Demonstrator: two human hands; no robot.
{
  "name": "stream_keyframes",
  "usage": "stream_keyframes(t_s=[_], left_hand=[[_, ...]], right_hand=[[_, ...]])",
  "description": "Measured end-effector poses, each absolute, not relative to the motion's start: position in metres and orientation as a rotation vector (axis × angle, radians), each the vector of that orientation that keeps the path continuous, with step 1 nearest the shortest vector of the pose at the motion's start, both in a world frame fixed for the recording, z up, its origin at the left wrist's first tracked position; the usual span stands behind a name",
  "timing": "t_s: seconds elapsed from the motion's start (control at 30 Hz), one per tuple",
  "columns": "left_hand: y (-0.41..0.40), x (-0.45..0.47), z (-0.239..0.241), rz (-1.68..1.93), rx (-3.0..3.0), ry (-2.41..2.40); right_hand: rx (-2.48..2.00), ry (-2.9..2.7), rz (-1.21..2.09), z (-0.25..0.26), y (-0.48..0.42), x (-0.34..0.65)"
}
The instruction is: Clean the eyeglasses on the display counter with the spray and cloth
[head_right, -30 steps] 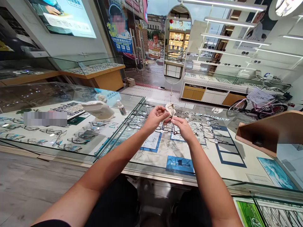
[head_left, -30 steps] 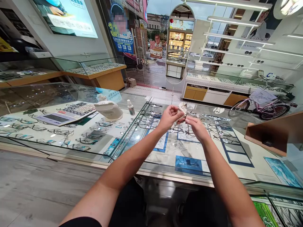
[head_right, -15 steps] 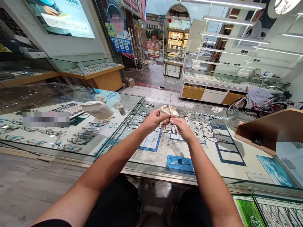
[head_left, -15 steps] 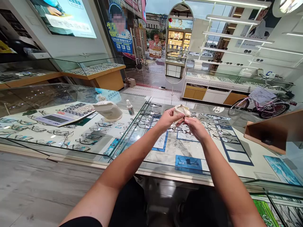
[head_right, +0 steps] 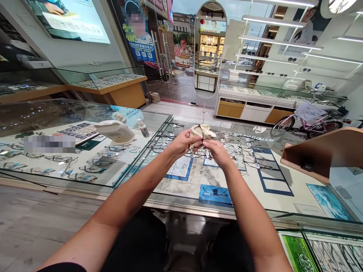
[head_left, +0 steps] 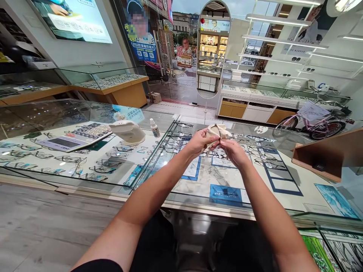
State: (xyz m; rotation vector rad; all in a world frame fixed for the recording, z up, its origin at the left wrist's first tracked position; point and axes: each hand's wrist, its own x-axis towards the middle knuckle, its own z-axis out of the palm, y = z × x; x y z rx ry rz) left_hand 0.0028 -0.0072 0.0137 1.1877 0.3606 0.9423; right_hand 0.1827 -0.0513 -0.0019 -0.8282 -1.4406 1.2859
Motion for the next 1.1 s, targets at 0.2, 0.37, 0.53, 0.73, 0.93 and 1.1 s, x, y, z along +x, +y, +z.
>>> stream_keyframes(t_s=[0.2,0.37,0.53,0.73,0.93,1.1], left_hand=[[-0.006,0.008,0.006,1.011,1.275,0.400],[0.001,0.005,0.006,0.927,1.240,0.387],[0.009,-0.009,0.008,0.797,1.237,0.339],[-0.002,0.003,0.006,0.924,1.295,0.368],[0.003,0.004,0.004,0.931,1.252,0.412],[0.001,0.001,0.005,0.893,1.248,0.353]], right_hand=[[-0.856,-1.545,1.253,-0.006,-0.049,0.185],[-0.890,-1.573,1.219,-0.005,-0.050,0.187],[-0.876,-1.442,1.293,0.002,-0.053,0.187],[-0.893,-1.534,1.258,-0.005,-0.050,0.186],[-0.900,-1.533,1.249,-0.008,-0.049,0.188],[-0.893,-1.405,1.303,-0.003,-0.049,0.187]])
